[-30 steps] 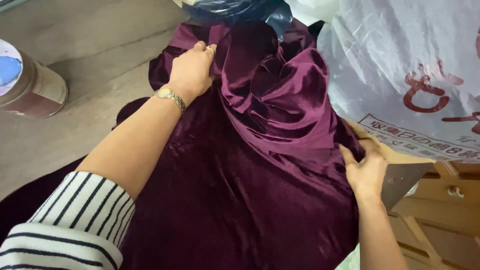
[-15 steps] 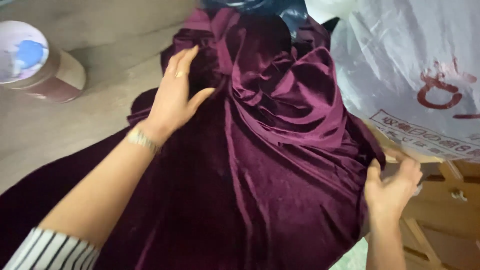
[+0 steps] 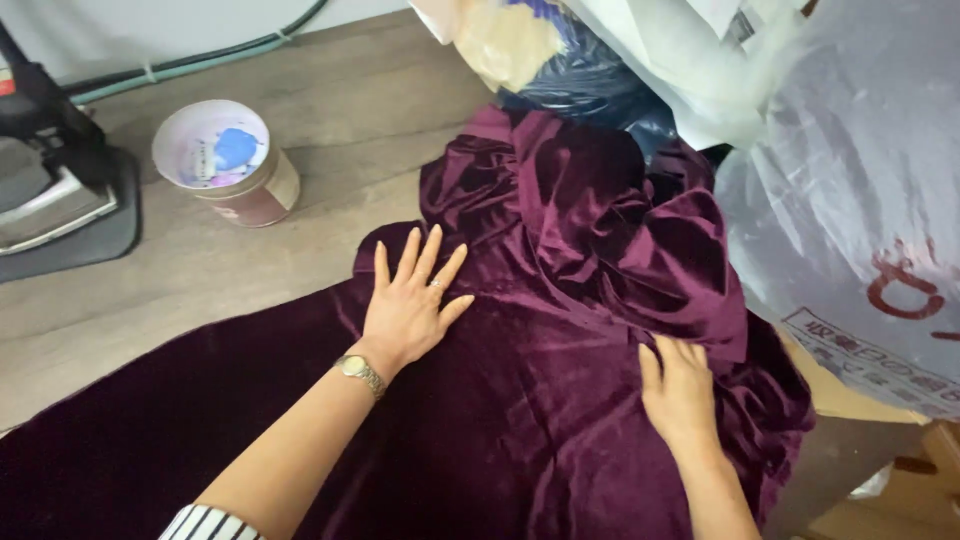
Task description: Final inspection and smoothing of a large purple velvet garment piece on a work table.
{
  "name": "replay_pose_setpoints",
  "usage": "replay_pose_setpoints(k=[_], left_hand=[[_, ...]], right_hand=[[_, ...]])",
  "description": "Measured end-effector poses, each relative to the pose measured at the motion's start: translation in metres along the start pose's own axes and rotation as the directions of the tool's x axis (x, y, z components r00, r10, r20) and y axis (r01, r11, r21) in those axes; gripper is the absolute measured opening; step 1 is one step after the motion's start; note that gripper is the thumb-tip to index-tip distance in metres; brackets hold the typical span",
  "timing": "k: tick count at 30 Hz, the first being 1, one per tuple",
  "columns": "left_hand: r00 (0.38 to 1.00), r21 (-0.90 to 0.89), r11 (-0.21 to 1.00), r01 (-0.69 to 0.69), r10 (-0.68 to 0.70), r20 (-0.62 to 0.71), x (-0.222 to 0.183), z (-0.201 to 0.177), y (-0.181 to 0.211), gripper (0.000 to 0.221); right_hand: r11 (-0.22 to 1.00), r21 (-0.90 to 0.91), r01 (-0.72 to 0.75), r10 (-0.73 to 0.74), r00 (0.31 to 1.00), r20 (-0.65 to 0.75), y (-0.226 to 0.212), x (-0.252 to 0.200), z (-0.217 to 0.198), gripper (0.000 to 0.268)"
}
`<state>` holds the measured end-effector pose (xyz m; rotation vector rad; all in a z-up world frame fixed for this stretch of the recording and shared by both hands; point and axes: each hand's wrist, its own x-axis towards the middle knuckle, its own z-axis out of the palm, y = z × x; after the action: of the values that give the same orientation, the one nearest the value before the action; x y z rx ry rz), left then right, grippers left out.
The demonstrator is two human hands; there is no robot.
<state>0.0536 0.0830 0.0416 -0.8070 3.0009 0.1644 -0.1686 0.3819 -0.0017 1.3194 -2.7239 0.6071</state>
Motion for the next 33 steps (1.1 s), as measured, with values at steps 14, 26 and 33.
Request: replay_pose_setpoints(k=[14,26,33], left_hand=[[0.926,-0.294,0.924,0.244,-0.312,-0.212,0.139,0.050,-0.083,0.057],[0.880,-0.279,0.958,-0.071,-0.072,-0.469,0.026,0.008,-0.017,0.053],[0.910,-0.203,0.978,-0.052,-0.037,-0.413,-0.130,0.009,-0.053,0.051]], right_hand=[[0.906,0.344,0.247,-0.277,0.960,0.040,-0.155,0.068,-0.008,0.030],[0.936,0.133,0.325,-0.337,0.938,0.080,-0.118,0.081,0.020,0.045],[0.939,0.137,0.315,-0.327,0.941,0.082,-0.100,0.089,0.040,0.045]])
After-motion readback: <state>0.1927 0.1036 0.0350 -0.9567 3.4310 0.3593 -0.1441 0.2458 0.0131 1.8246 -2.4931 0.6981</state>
